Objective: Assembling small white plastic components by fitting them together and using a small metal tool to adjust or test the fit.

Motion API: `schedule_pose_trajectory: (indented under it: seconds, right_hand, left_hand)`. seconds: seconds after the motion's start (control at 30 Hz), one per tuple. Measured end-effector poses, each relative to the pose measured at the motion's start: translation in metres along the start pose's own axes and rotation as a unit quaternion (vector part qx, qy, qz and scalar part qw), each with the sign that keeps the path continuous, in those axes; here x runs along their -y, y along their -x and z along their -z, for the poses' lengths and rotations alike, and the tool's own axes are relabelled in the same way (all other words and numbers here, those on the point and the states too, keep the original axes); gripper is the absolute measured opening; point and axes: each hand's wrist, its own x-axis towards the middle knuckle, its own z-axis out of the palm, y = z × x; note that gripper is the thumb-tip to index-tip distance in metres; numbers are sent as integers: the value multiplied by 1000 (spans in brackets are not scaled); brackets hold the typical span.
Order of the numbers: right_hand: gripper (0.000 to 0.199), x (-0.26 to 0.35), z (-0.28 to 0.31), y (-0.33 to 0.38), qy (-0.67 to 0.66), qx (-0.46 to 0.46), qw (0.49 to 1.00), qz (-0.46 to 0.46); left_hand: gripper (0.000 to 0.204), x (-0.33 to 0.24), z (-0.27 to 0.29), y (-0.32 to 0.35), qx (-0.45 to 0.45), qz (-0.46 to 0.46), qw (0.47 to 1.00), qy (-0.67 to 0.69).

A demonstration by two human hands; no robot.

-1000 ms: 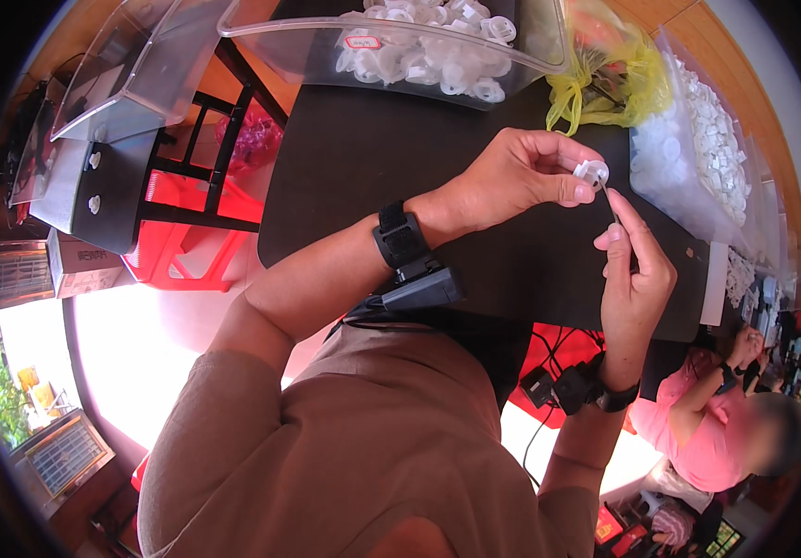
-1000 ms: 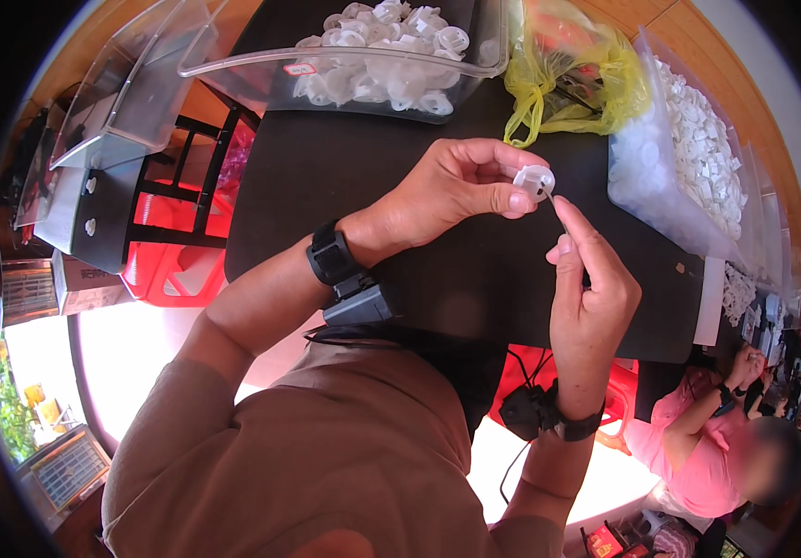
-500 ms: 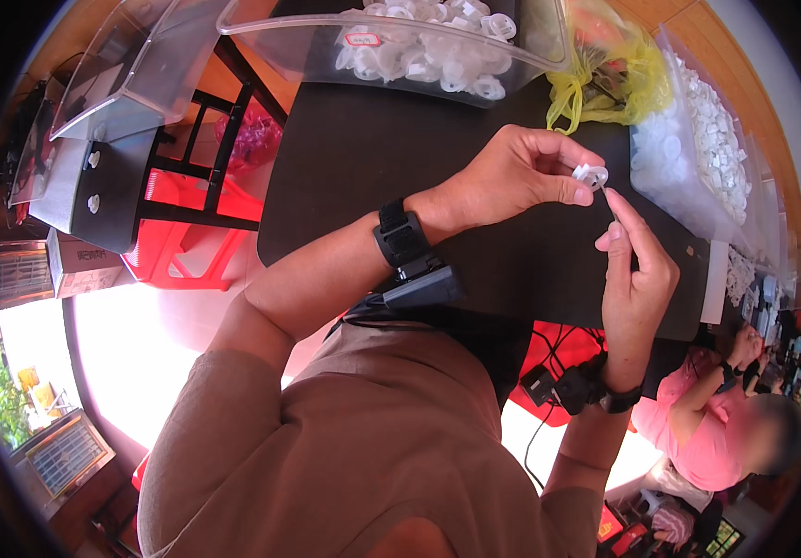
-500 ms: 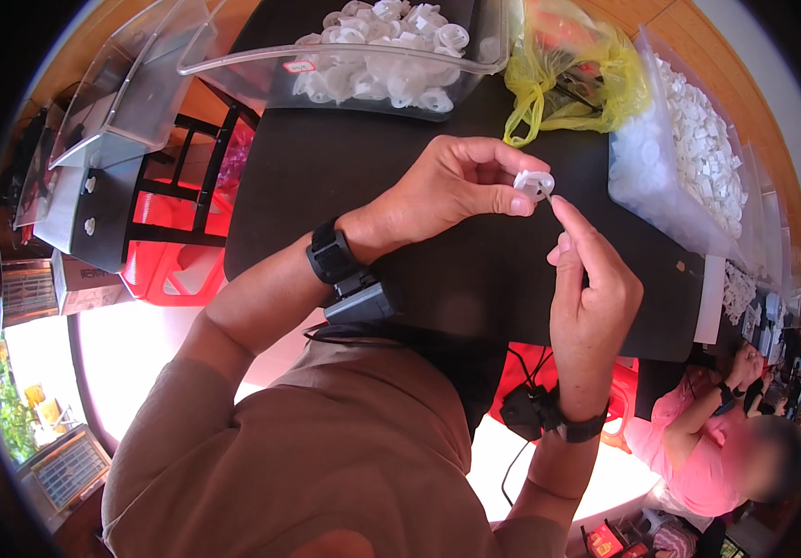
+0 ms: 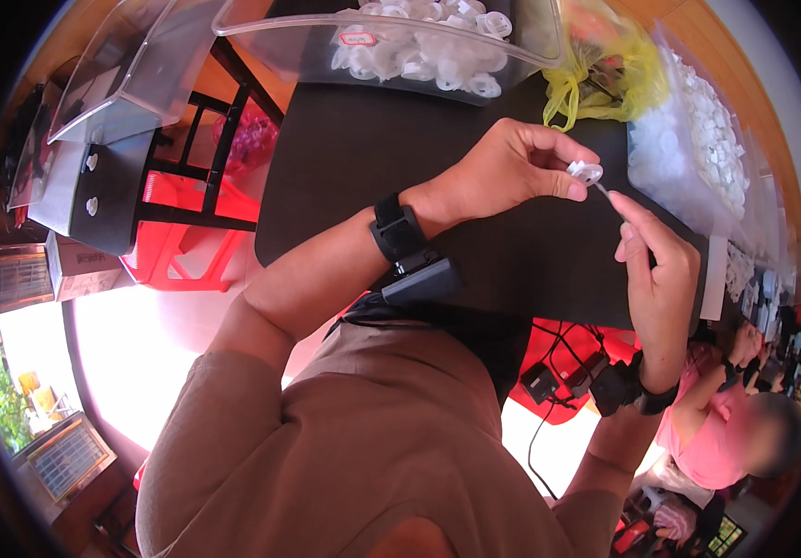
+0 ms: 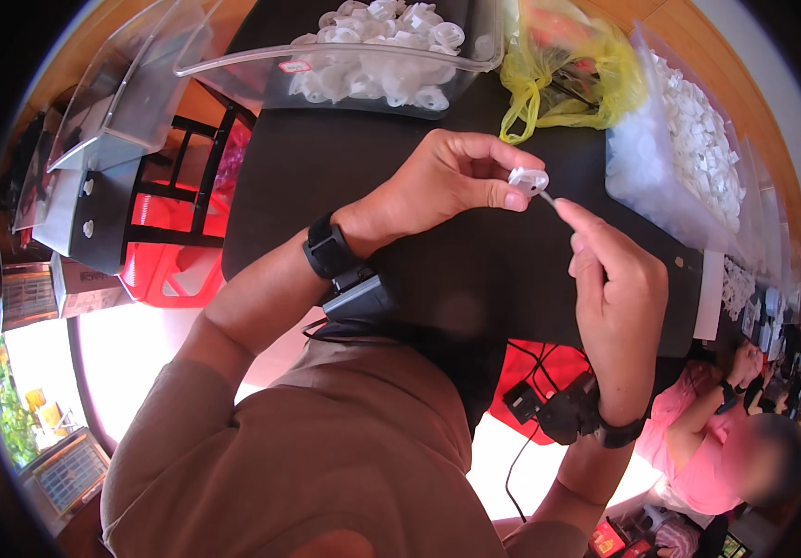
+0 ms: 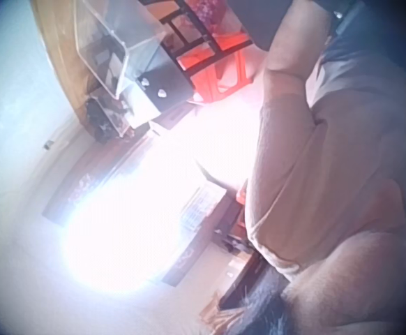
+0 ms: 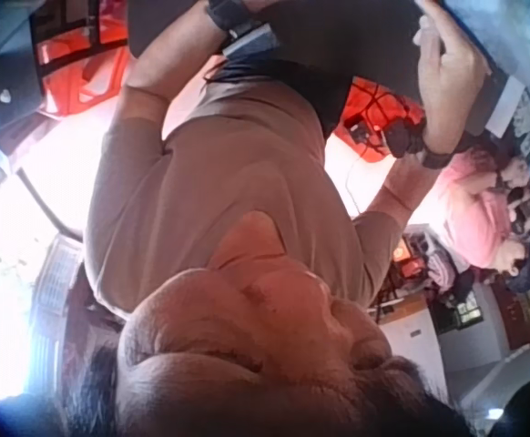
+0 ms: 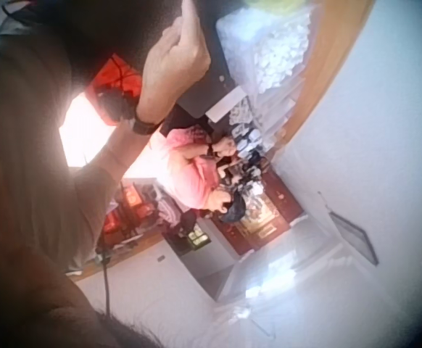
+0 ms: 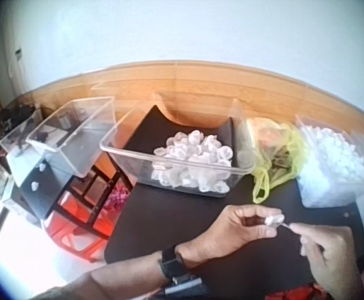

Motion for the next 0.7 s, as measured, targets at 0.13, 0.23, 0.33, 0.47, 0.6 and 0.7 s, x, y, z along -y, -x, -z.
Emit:
schedule_pose_trajectory:
  seconds: [0.13,0.23,0.33,0.47,0.6,0.7]
  right_hand:
    - [33,-3,-4,3,19,-39,999,13]
    - [33,1,-7,1,28,-45,998,18]
    - [32,4,-6,-1,34,-35,999,17]
    - [32,4,-6,-2,32,-19,999,0]
    - [32,3,-7,-3,43,-12,999,-4]
    - [32,4,-7,-3,55,-12,998,-2]
  left_hand:
    - [28,-1,-2,-1,-26,1,999,42]
    - [28,0,-2,-1,-23,0,999,44]
    - [28,0,-1,-1,-22,-2,999,41]
    - [28,1,-1,-1,-15,-7,999,37]
    - [28,1,-1,-1,-12,-7,999,32]
    - [28,2,-1,-2,-12,-5,999,33]
